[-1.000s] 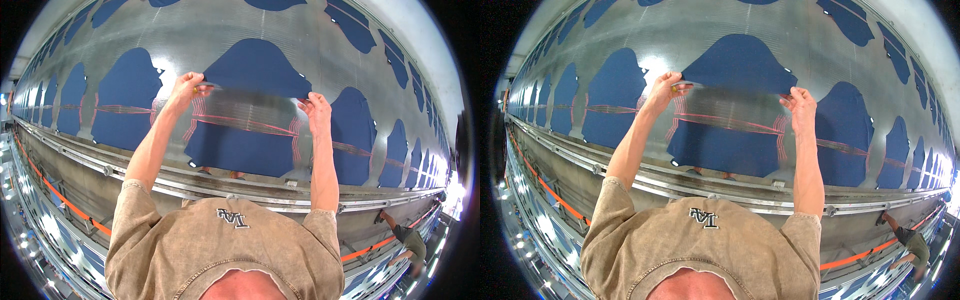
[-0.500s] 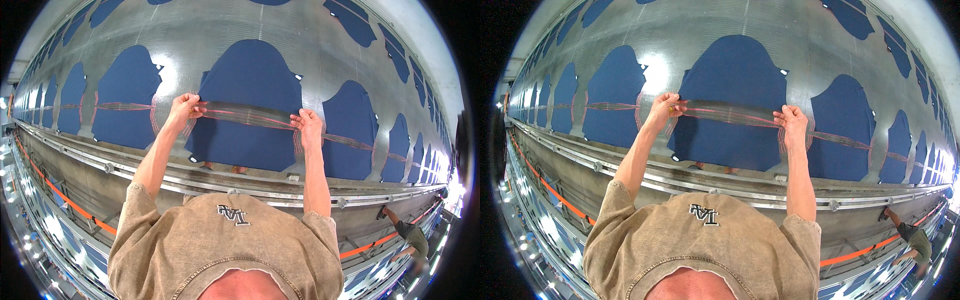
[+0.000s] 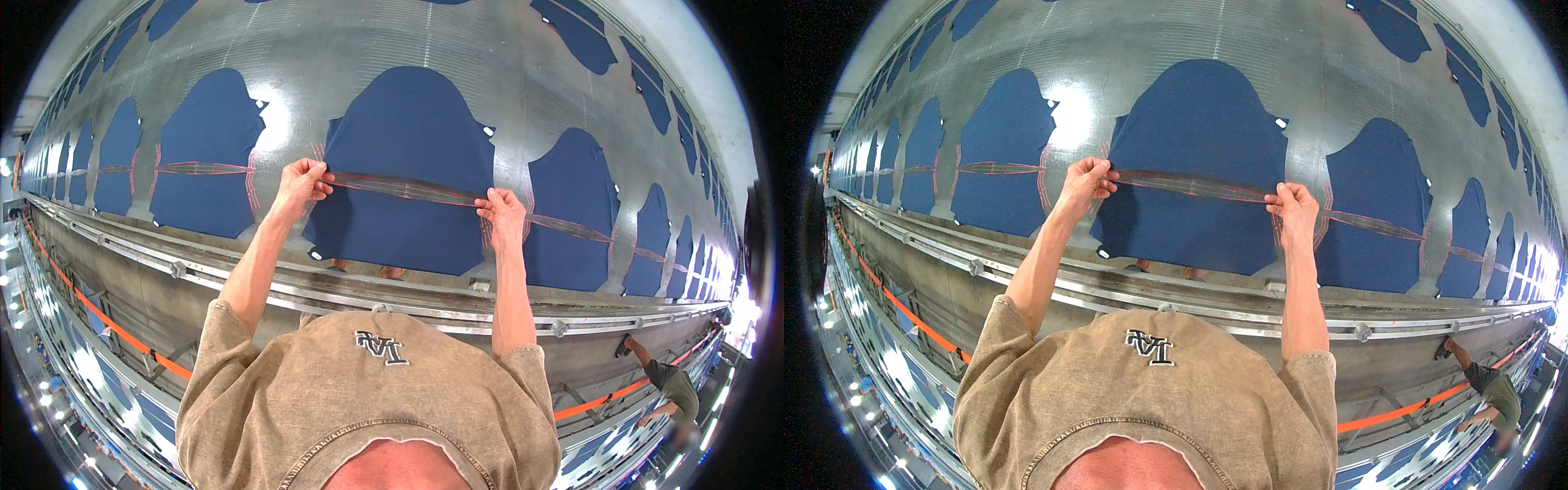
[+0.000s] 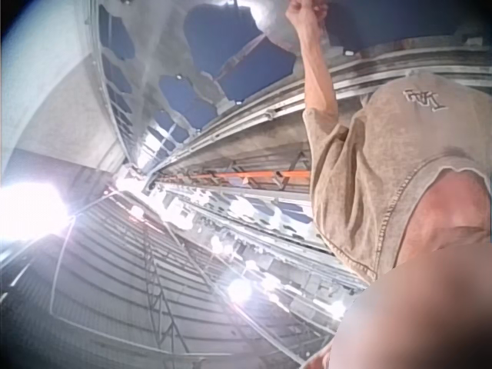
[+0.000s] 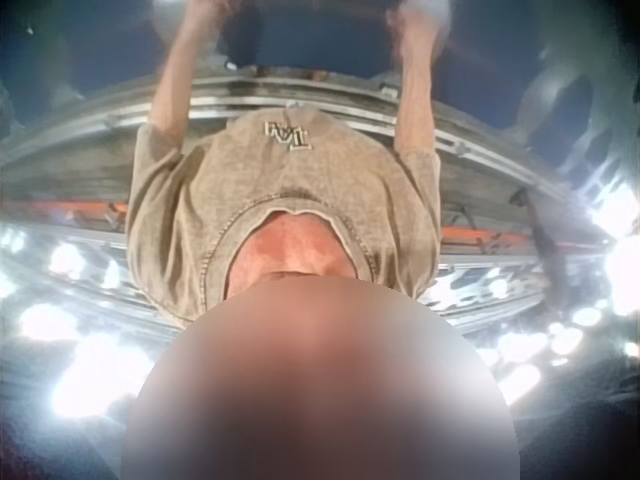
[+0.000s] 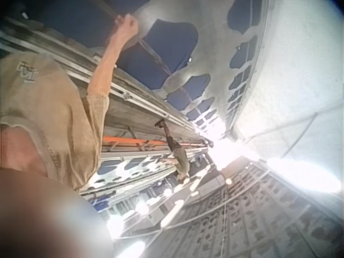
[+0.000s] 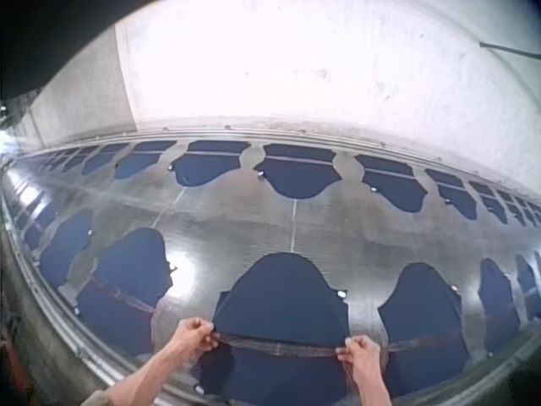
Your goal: The person aligns multiple dark blue fabric pieces on a flat surface using red laser lines as guides. They repeatedly pick up each piece, position it along the lines, and smooth it down. The person walks along the table to reach different pieces and continues the same alignment process throughout.
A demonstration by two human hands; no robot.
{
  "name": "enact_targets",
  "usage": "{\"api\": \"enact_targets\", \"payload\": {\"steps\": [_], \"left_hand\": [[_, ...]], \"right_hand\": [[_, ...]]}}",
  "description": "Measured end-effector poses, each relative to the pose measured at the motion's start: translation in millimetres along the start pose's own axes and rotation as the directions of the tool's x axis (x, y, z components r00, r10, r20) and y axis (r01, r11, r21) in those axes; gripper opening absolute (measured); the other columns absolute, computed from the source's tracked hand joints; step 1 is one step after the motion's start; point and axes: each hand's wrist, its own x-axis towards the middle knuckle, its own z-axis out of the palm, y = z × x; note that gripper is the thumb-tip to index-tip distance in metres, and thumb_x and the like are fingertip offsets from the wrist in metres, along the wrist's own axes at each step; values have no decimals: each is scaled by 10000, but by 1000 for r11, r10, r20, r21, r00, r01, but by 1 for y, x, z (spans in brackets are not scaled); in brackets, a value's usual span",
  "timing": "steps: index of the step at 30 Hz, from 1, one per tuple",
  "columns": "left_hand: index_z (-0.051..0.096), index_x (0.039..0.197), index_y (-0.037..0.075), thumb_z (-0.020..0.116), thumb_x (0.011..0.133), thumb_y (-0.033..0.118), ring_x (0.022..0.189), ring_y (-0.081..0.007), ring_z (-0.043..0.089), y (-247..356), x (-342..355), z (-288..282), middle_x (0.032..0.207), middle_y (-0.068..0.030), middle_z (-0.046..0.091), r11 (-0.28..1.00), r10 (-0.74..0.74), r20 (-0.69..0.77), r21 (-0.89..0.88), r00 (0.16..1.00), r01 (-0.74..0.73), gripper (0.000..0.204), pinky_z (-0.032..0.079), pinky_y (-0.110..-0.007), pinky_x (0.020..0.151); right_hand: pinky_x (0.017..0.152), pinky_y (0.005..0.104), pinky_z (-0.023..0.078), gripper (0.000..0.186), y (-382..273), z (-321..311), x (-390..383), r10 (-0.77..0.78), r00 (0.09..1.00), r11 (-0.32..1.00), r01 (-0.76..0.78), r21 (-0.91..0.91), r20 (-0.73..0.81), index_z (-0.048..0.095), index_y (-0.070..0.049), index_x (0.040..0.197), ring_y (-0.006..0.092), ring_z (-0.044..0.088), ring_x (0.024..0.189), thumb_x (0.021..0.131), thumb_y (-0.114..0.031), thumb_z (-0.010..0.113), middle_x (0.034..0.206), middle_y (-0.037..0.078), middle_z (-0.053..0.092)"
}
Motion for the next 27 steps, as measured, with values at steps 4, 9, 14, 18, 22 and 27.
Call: {"api": "enact_targets", "payload": {"steps": [4, 9, 14, 18, 22, 27], "left_hand": [[599, 933, 60, 629, 995, 214, 607, -126, 676, -3, 0, 1, 843, -93, 715, 1000, -7, -4, 17, 1000, 7, 170, 532, -231, 500], [612, 933, 35, 617, 990, 202, 586, -130, 668, -3, -4, 3, 831, -95, 708, 998, -15, -35, 59, 999, 17, 176, 527, -243, 498], [614, 926, 58, 636, 986, 225, 576, -116, 665, -4, -5, 4, 817, -77, 711, 994, -11, -41, 110, 999, 16, 179, 520, -227, 484], [620, 931, 43, 639, 978, 221, 555, -116, 655, -8, -3, 4, 799, -73, 703, 987, -7, -68, 161, 998, 18, 185, 507, -234, 463], [624, 932, 33, 647, 971, 218, 534, -117, 646, -10, -2, 6, 776, -70, 693, 975, 3, -101, 220, 995, 20, 190, 496, -236, 447], [655, 901, 2, 675, 935, 184, 538, -122, 661, -7, -4, 12, 735, -70, 694, 950, 42, -168, 313, 985, 13, 186, 521, -247, 469]], "right_hand": [[598, 263, 557, 168, 2, 1, -3, -13, 1000, 1000, 12, -19, -15, 646, 26, 987, 166, 691, 719, 938, -131, 681, 842, 85, 665], [571, 246, 536, 154, 4, 1, -6, -31, 999, 995, 27, -98, -35, 657, 14, 969, 137, 679, 691, 935, -133, 687, 798, 64, 663], [541, 229, 506, 144, 9, 1, -7, -59, 997, 987, 50, -156, -55, 671, -2, 948, 103, 642, 633, 921, -140, 703, 762, 40, 659], [519, 220, 472, 137, 17, -1, -4, -111, 990, 970, 88, -228, -89, 687, -6, 915, 81, 591, 580, 902, -138, 719, 735, 26, 653], [563, 262, 475, 143, 28, -5, 4, -139, 984, 944, 96, -316, -115, 705, 16, 869, 108, 594, 609, 870, -123, 739, 765, 49, 662], [698, 327, 503, 158, 32, -2, 5, -361, 928, 797, 254, -548, -94, 721, 25, 860, 181, 636, 726, 823, -124, 760, 855, 100, 663]]}}
